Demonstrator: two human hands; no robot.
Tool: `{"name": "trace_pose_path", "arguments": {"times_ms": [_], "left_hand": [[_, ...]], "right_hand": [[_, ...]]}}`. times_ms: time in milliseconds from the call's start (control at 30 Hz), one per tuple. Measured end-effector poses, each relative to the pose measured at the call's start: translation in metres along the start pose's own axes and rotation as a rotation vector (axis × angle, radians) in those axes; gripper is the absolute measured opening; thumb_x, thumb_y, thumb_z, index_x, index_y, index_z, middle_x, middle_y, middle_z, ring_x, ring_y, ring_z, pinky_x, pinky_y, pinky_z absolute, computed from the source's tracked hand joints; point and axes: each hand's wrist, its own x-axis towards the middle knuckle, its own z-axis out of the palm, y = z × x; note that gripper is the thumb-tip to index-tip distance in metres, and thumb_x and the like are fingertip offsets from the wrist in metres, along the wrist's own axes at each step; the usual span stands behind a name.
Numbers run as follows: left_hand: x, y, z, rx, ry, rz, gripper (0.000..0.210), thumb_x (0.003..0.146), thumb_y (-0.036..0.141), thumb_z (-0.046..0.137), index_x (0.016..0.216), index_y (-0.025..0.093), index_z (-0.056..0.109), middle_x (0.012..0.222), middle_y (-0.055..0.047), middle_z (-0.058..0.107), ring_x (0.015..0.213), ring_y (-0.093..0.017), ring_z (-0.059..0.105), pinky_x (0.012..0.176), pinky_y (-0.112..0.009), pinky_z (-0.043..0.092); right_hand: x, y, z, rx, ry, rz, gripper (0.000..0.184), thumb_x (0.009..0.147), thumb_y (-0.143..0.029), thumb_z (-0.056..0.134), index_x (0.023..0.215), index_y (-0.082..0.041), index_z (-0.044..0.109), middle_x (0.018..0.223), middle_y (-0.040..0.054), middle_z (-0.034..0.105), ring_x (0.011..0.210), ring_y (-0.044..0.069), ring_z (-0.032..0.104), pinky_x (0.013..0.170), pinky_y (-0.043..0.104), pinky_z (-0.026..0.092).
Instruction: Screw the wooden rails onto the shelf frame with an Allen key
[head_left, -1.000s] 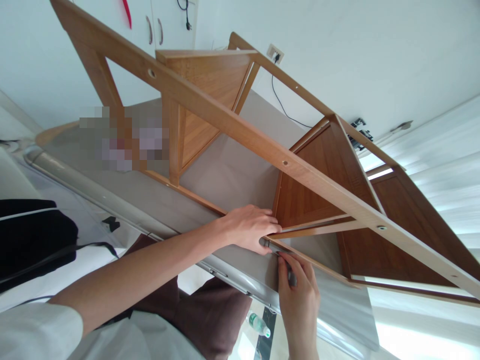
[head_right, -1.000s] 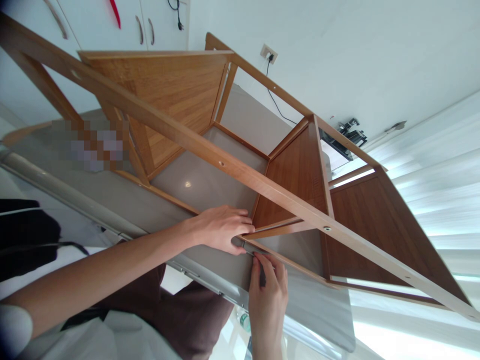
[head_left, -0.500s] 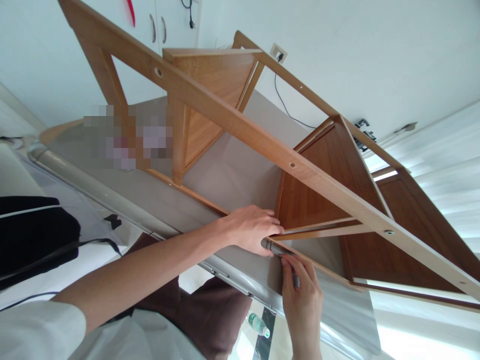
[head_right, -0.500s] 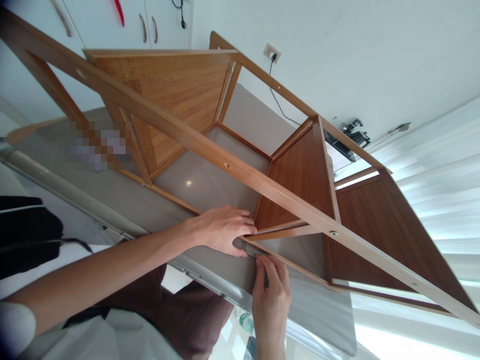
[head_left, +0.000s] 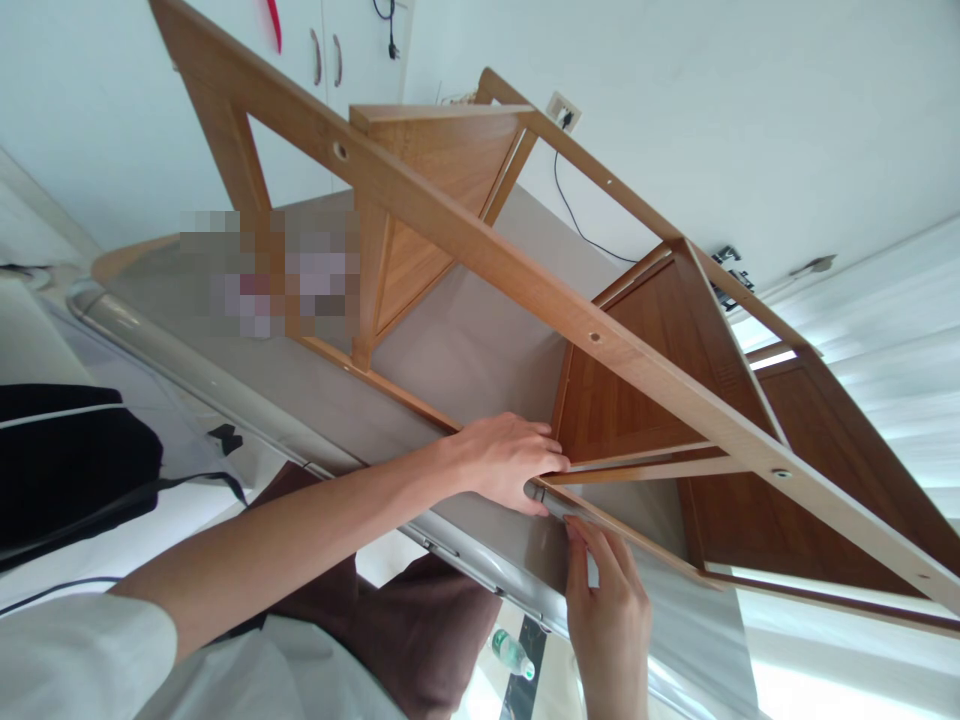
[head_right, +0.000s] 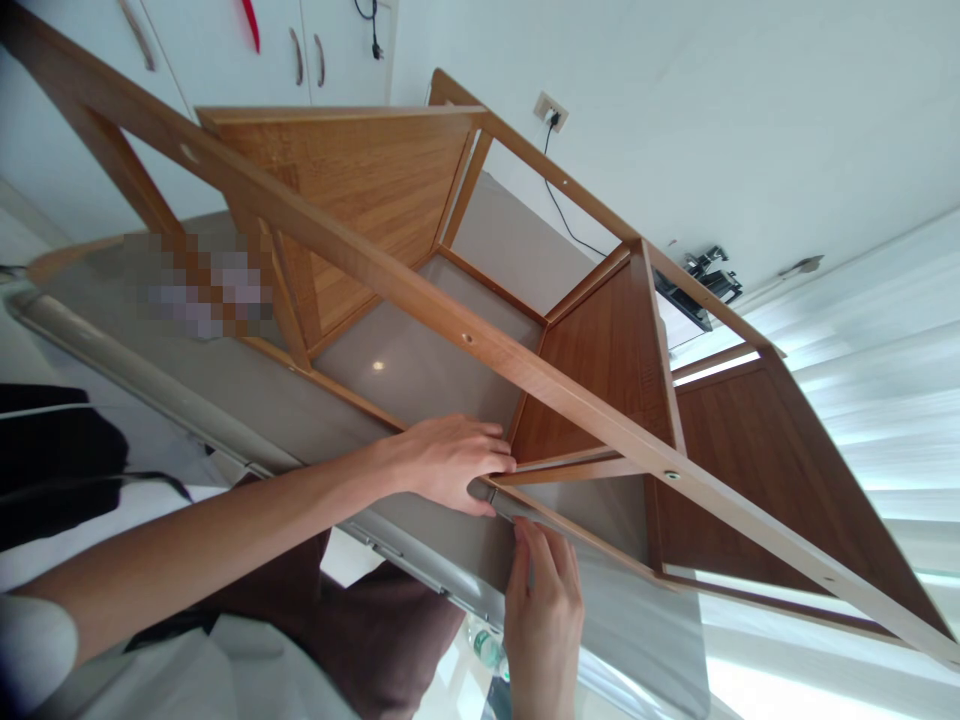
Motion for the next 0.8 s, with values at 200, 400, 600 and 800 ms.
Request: {"name": "trace_pose_path", "arguments": {"times_ms": [200,400,600,800], "left_hand": [[0.001,0.0,0.0,-0.005,-0.007,-0.008,0.039,0.08,0.051,0.068,0.104,0.02,0.065,0.096,-0.003,0.071,0.096,-0.023,0.061,0.065,-0.034,0.047],[0.0,0.001,-0.002,-0.002,-0.016,-0.009,0.038,0.08,0.051,0.068,0.102,0.02,0.065,0.095,-0.002,0.071,0.095,-0.022,0.061,0.062,-0.034,0.045],[0.0,0.001,-0.002,0.005,-0.011,-0.019,0.037,0.08,0.05,0.067,0.103,0.021,0.064,0.096,-0.002,0.071,0.097,-0.022,0.061,0.063,-0.034,0.045],[0.001,0.001,-0.001,0.019,0.003,-0.003,0.035,0.08,0.049,0.067,0.101,0.02,0.065,0.094,-0.001,0.07,0.095,-0.021,0.06,0.062,-0.036,0.046]], "right_hand": [[-0.001,0.002,0.0,-0.017,0.011,-0.01,0.022,0.098,-0.025,0.049,0.11,-0.021,0.067,0.102,0.0053,0.067,0.098,0.019,0.062,0.083,0.032,0.049],[0.002,-0.003,0.001,-0.021,0.035,0.014,0.021,0.098,-0.027,0.05,0.108,-0.021,0.067,0.101,0.0059,0.067,0.097,0.02,0.062,0.082,0.033,0.049],[0.005,-0.012,0.001,-0.003,0.073,0.057,0.018,0.096,-0.027,0.055,0.106,-0.02,0.068,0.1,0.0059,0.067,0.093,0.018,0.064,0.083,0.031,0.049],[0.008,-0.02,0.0,-0.007,0.11,0.122,0.018,0.095,-0.03,0.056,0.103,-0.02,0.069,0.1,0.0056,0.068,0.091,0.019,0.065,0.079,0.029,0.049]]}}
